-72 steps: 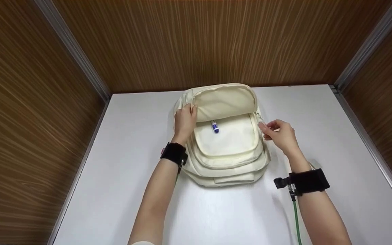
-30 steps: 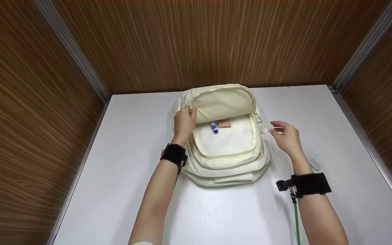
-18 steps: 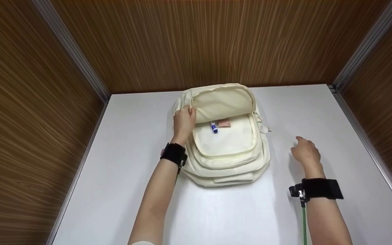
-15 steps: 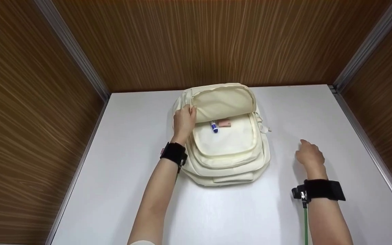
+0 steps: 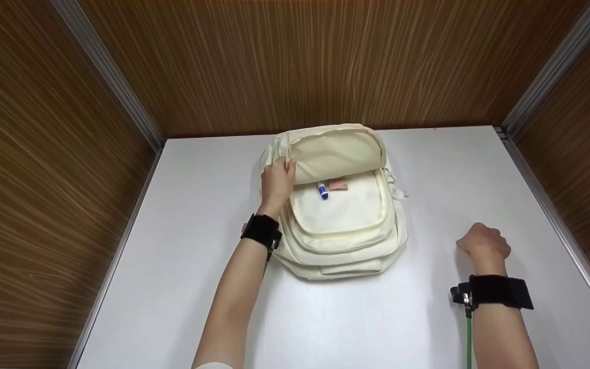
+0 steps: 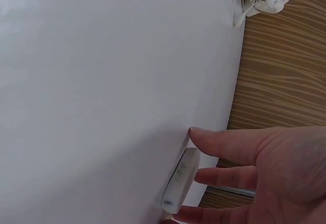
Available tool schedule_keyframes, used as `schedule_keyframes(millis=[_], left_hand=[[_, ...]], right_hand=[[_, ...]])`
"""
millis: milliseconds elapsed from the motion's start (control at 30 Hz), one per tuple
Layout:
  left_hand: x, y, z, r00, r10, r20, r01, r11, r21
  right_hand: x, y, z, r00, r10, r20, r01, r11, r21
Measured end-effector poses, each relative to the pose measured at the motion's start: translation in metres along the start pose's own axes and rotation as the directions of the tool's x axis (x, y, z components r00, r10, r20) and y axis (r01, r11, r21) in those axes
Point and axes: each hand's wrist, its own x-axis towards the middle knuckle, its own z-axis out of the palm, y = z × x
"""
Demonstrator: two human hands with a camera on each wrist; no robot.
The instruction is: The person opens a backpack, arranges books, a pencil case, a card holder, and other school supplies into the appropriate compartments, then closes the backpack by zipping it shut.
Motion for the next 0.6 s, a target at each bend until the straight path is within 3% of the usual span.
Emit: schedule_keyframes(millis=[267,600], left_hand=[[-0.001,0.001,0.003,1.0,0.007,-0.013,-0.007,1.0,0.0],[-0.003,0.001,0.005,1.0,0.003,-0.016,-0.003,1.0,-0.009]], right_hand=[[0.007,-0.012,0.004,1.0,-0.028,0.009,0.028,1.0,0.009],[0.011,-0.02,0.01,0.996,-0.077,-0.053,0.078,0.997,0.011]])
